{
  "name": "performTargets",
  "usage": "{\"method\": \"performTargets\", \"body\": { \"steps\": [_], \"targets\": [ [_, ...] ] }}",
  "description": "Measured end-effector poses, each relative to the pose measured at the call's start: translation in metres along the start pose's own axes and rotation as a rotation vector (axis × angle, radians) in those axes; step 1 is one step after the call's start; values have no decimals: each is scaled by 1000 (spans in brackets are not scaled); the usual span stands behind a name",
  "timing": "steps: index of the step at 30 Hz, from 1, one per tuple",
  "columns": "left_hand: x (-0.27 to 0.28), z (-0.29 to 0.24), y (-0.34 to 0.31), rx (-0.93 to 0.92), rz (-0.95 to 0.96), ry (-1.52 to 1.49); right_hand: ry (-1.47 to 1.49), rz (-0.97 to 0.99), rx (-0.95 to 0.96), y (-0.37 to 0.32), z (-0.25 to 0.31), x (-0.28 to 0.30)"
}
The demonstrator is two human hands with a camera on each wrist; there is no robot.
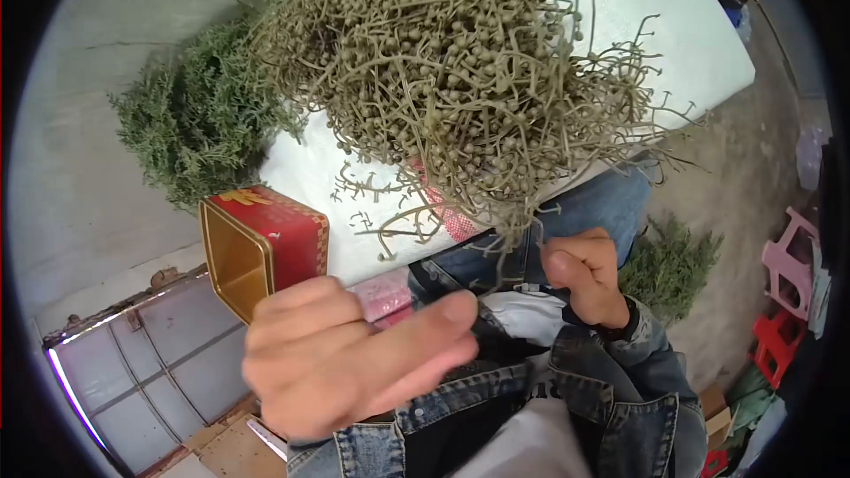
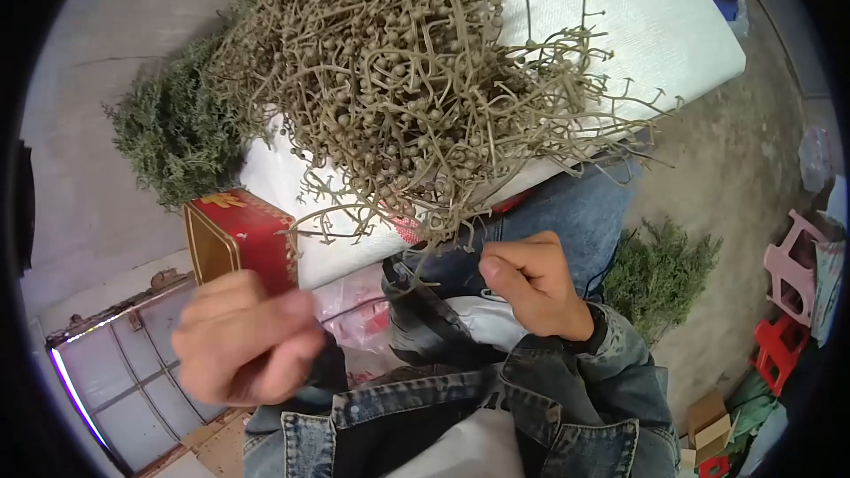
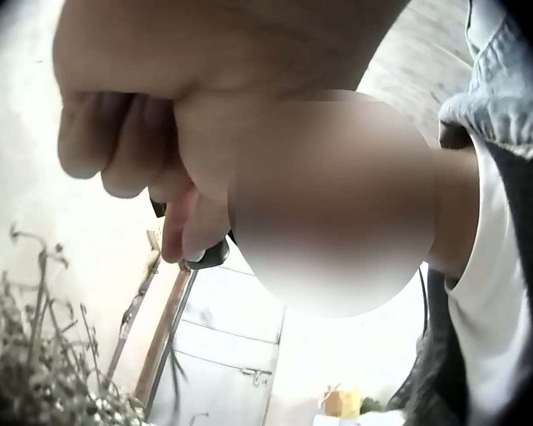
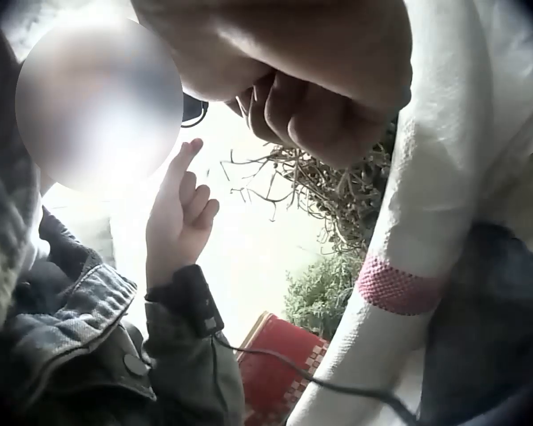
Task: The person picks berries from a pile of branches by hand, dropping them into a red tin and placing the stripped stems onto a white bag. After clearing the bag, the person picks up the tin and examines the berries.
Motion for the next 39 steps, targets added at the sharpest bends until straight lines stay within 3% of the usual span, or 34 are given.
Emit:
{"method": "performTargets", "body": {
  "steps": [3, 4, 6, 7, 10, 19, 22, 27, 30, 34, 39],
  "targets": [
    [1, -13, 29, -228, 11, 489, 20, -36, -35, -1, 11, 2],
    [-4, -8, 37, -233, 15, 494, 65, -62, -71, 0, 15, 1],
    [-19, 8, 46, -78, 370, 481, 111, -81, -93, 3, 21, 5],
    [-20, 7, 48, -88, 375, 489, 81, -82, -73, 4, 23, 7],
    [-25, 2, 50, 136, 557, 582, 29, -103, -40, 0, 28, 11],
    [-16, 16, 33, 327, 628, 522, -111, -24, 41, 18, 63, 11],
    [-10, 18, 19, 450, 489, 412, -124, 22, 34, 25, 71, 4],
    [-11, 27, -15, 378, 282, 264, -206, 82, 61, 32, 71, -17],
    [-15, 38, -36, -17, 69, 313, -319, 107, 96, 30, 70, -35],
    [-23, 38, -52, -179, 31, 477, -425, 65, -3, 29, 54, -56],
    [-41, 66, -81, -160, -81, 208, -365, 19, -121, 28, 38, -76]
  ]
}}
Point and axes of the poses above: each hand's wrist, its own y-axis towards the middle knuckle, its own x-axis out of the back of the hand, z = x × y, the point moved 1 cm from there along y, towards the middle knuckle
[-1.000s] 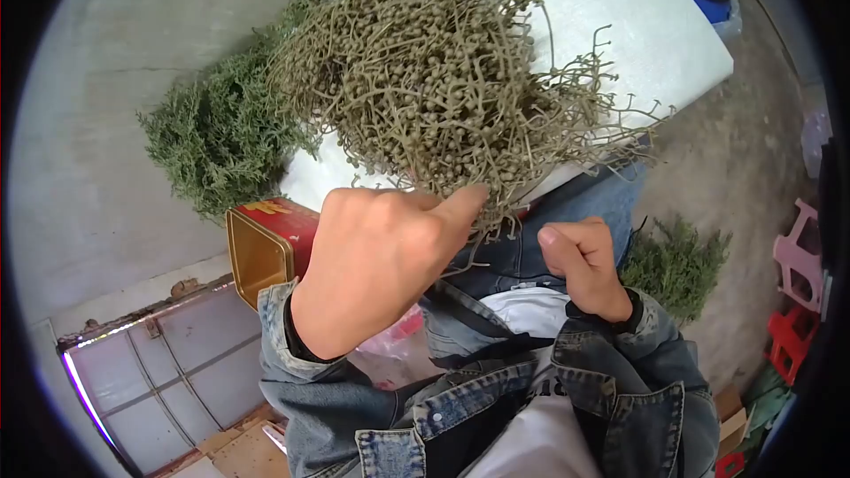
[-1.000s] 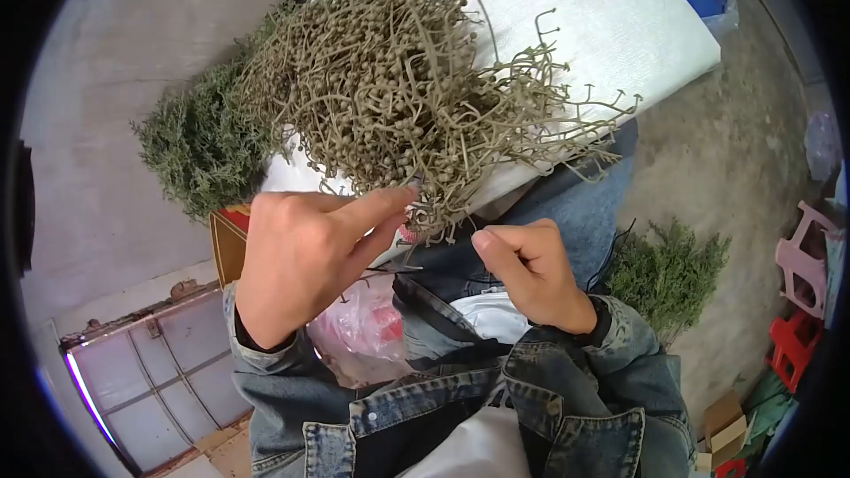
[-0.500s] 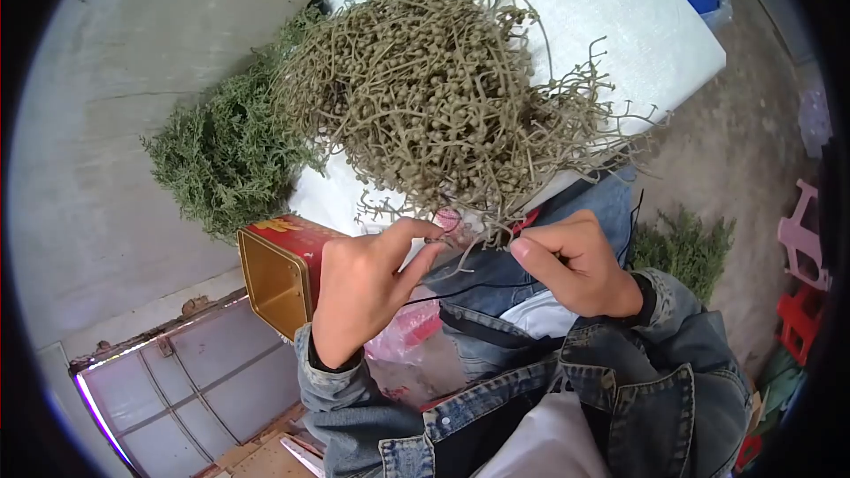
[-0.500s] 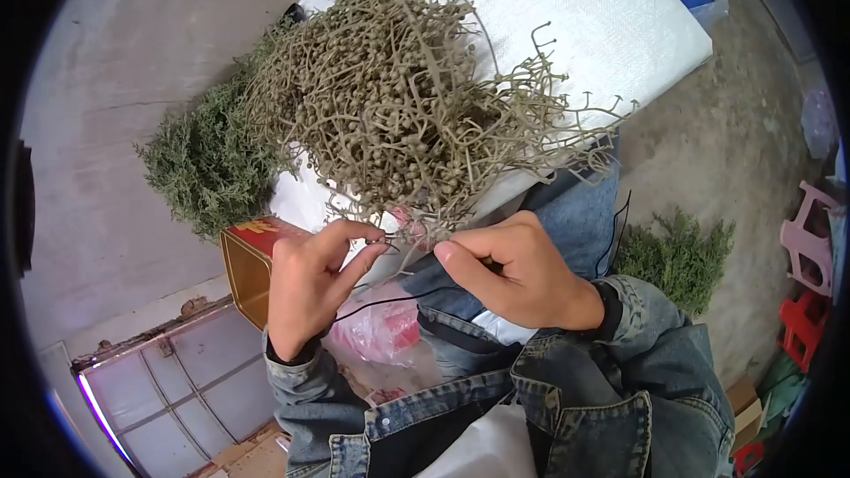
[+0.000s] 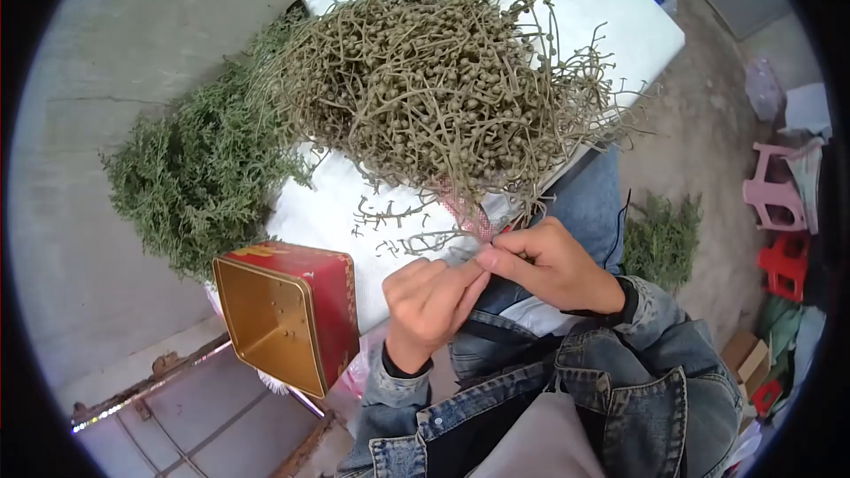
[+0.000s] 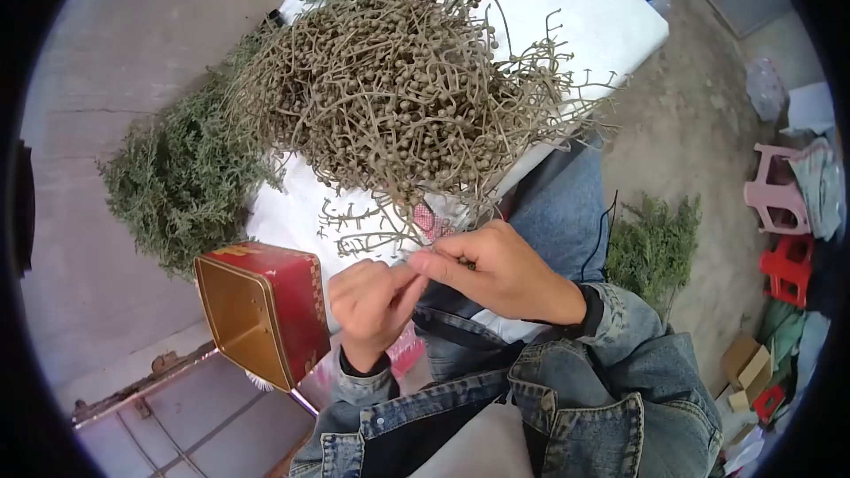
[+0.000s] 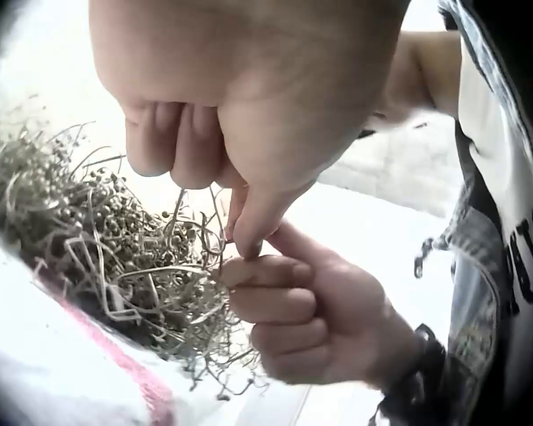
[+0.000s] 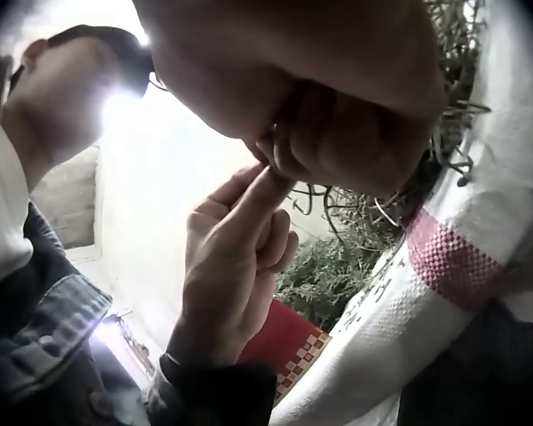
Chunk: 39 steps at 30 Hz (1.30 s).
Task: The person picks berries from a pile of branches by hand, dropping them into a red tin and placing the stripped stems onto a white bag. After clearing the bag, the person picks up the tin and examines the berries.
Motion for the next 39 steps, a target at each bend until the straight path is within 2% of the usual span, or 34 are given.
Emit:
{"method": "performTargets", "body": {
  "steps": [3, 4, 7, 8, 11, 12, 14, 16, 19, 20, 22, 27, 28, 31, 36, 39],
  "targets": [
    [-13, 8, -7, 178, -110, -289, 150, -27, -33, 5, -11, -8],
    [-13, 8, -7, 169, -107, -304, 160, -8, -12, 5, -15, -9],
    [-12, 8, -11, 429, 14, -423, 189, 29, 23, 4, -22, -9],
    [-10, 8, -15, 432, 21, -431, 199, 54, 7, 4, -23, -8],
    [-11, 16, -25, 694, 66, -735, 194, 101, -28, 4, -26, -3],
    [-19, 16, -25, 700, 53, -751, 91, 85, 33, 5, -26, -3],
    [-37, 15, -23, 647, -127, -913, -103, 70, 155, 5, -28, -5],
    [-49, 17, -23, 634, -245, -985, -205, 56, 191, 6, -29, -6],
    [-49, 13, -19, 651, -23, -951, -382, 4, 281, 0, -29, -8],
    [-50, 10, -16, 650, -37, -950, -449, -34, 319, -1, -29, -7],
    [-52, 2, -11, 846, 27, -1152, -573, -117, 393, -4, -29, -4],
    [-47, 0, -8, 1163, 144, -1433, -626, -76, 454, -4, -25, 6],
    [-48, 1, -9, 1162, 136, -1425, -578, -59, 465, -3, -25, 8],
    [-56, 3, -21, 1216, 89, -1793, -469, -12, 478, -1, -28, 8],
    [-63, -8, -25, 1274, -87, -1833, -343, -3, 477, 0, -33, 5],
    [-68, -12, -31, 1197, -161, -1952, -263, -10, 467, 0, -36, 1]
  ]
}}
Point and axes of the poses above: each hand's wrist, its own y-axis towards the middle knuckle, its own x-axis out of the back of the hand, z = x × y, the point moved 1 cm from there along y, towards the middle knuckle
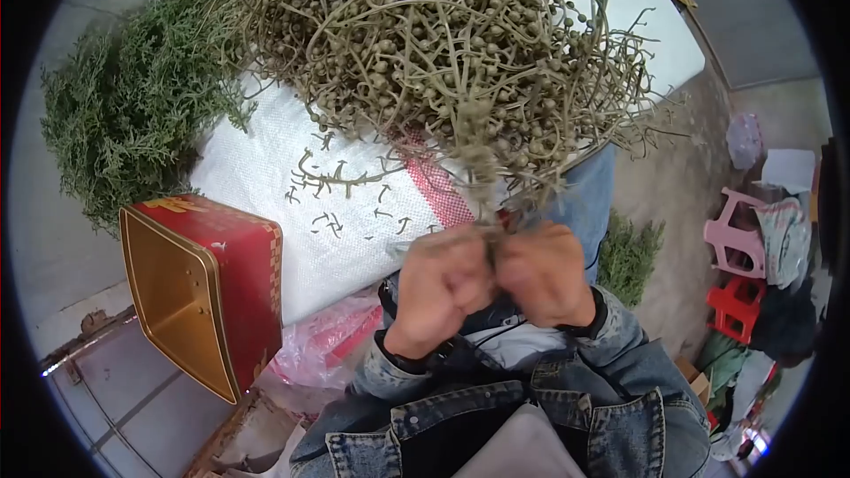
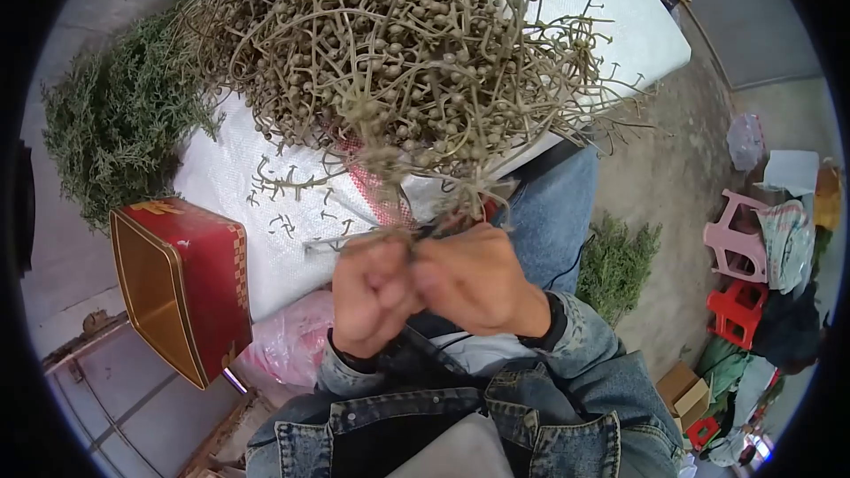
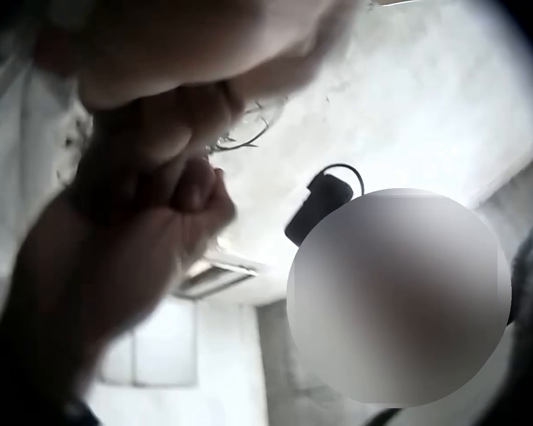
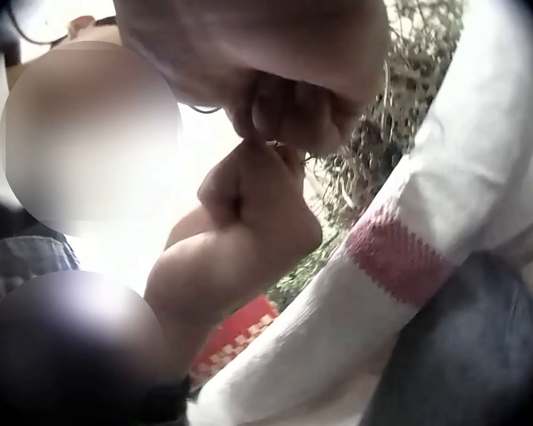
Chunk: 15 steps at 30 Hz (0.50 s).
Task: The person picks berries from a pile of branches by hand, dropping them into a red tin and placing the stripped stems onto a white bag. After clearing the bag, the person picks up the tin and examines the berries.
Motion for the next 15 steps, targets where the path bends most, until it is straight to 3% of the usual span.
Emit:
{"method": "performTargets", "body": {
  "steps": [3, 5, 9, 12, 13, 15],
  "targets": [
    [3, 10, 6, -95, 60, -259, 427, -299, -166, -13, -1, -10],
    [3, 12, 9, -146, 101, -391, 354, -267, -149, -10, -1, -11],
    [-2, 9, -7, -140, 64, -103, 145, -204, -76, -5, 1, -12],
    [-10, 4, -14, -413, -10, 407, -19, -173, 1, -3, 0, -9],
    [-13, 2, -13, -408, -3, 407, -116, -146, 51, -4, -1, -8],
    [-21, -5, -9, -456, -133, 913, -310, -84, 152, -7, -2, -5]
  ]
}}
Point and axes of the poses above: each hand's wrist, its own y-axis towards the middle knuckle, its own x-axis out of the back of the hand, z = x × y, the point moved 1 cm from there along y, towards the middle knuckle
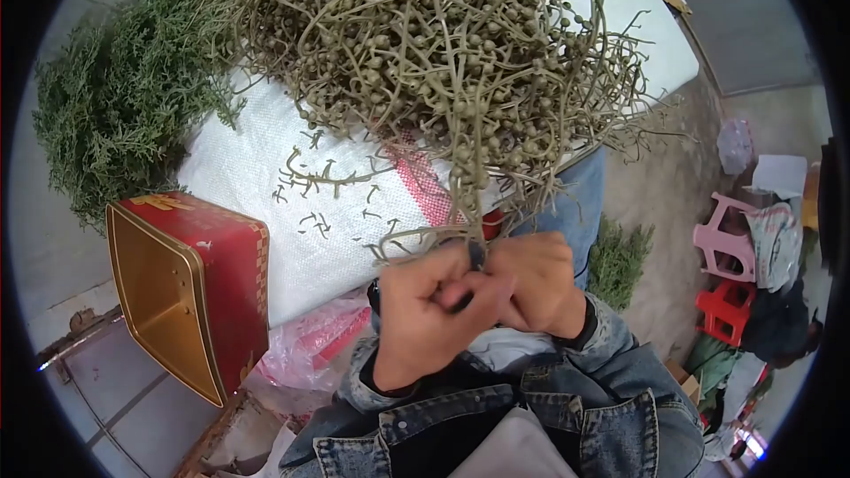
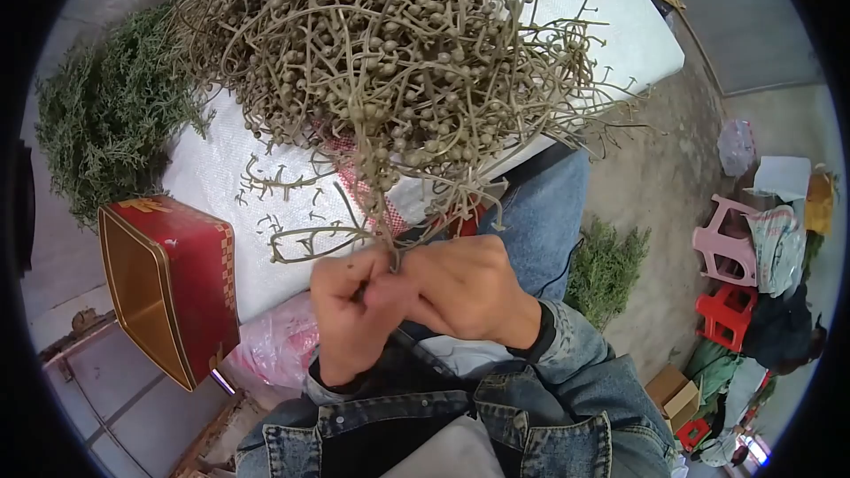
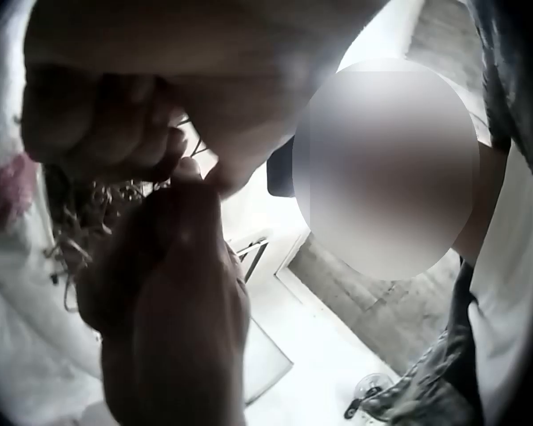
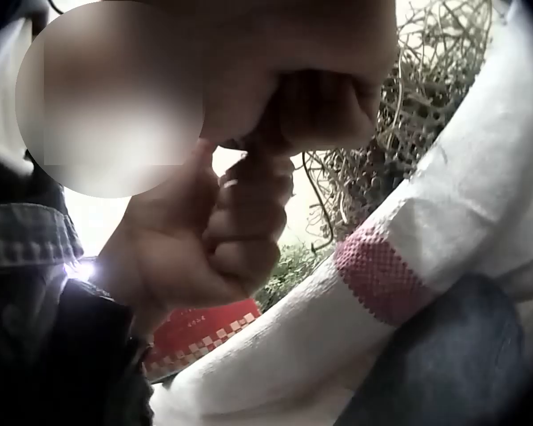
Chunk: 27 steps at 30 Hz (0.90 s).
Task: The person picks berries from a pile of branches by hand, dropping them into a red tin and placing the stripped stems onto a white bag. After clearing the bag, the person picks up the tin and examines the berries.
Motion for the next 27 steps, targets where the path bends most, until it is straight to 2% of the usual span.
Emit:
{"method": "performTargets", "body": {
  "steps": [1, 2, 5, 6, 9, 10, 12, 13, 14, 17, 18, 20, 21, 24, 25, 27],
  "targets": [
    [1, -3, 4, -25, -19, 261, -2, -1, 1, -1, -1, 0],
    [2, -5, 8, -27, -18, 263, -36, -6, 12, -1, -2, -2],
    [4, -6, 15, 169, 73, 29, -103, -22, 23, -4, -2, -3],
    [3, -4, 15, 171, 76, 31, -42, -8, 6, -4, -1, 0],
    [-3, 7, 11, 72, -13, -216, 79, 11, -25, -3, -1, 3],
    [-7, 6, 10, 72, -8, -212, 104, -55, -21, -3, -2, 0],
    [-19, 4, 6, 119, -182, -410, 160, -180, -12, -3, -2, -5],
    [-24, 4, 4, 140, -275, -512, 161, -177, -10, -2, 0, -6],
    [-29, 3, 4, 139, -283, -514, 170, -194, -15, -1, 2, -6],
    [-35, 2, 0, 298, -564, -677, 187, -236, -32, -4, 10, -6],
    [-33, 4, 2, 294, -565, -675, 299, -208, -16, -6, 11, -8],
    [-24, 11, 7, 180, -337, -948, 522, -145, 13, -10, 12, -12],
    [-22, 13, 12, 118, -203, -1080, 512, -151, 22, -11, 8, -11],
    [-20, 17, 8, 130, -169, -1023, 588, -346, 0, -19, 4, -8],
    [-20, 17, 7, 128, -154, -995, 589, -347, 4, -19, 5, -5],
    [-17, 19, 4, 53, -180, -925, 904, -466, -399, -20, 7, 4]
  ]
}}
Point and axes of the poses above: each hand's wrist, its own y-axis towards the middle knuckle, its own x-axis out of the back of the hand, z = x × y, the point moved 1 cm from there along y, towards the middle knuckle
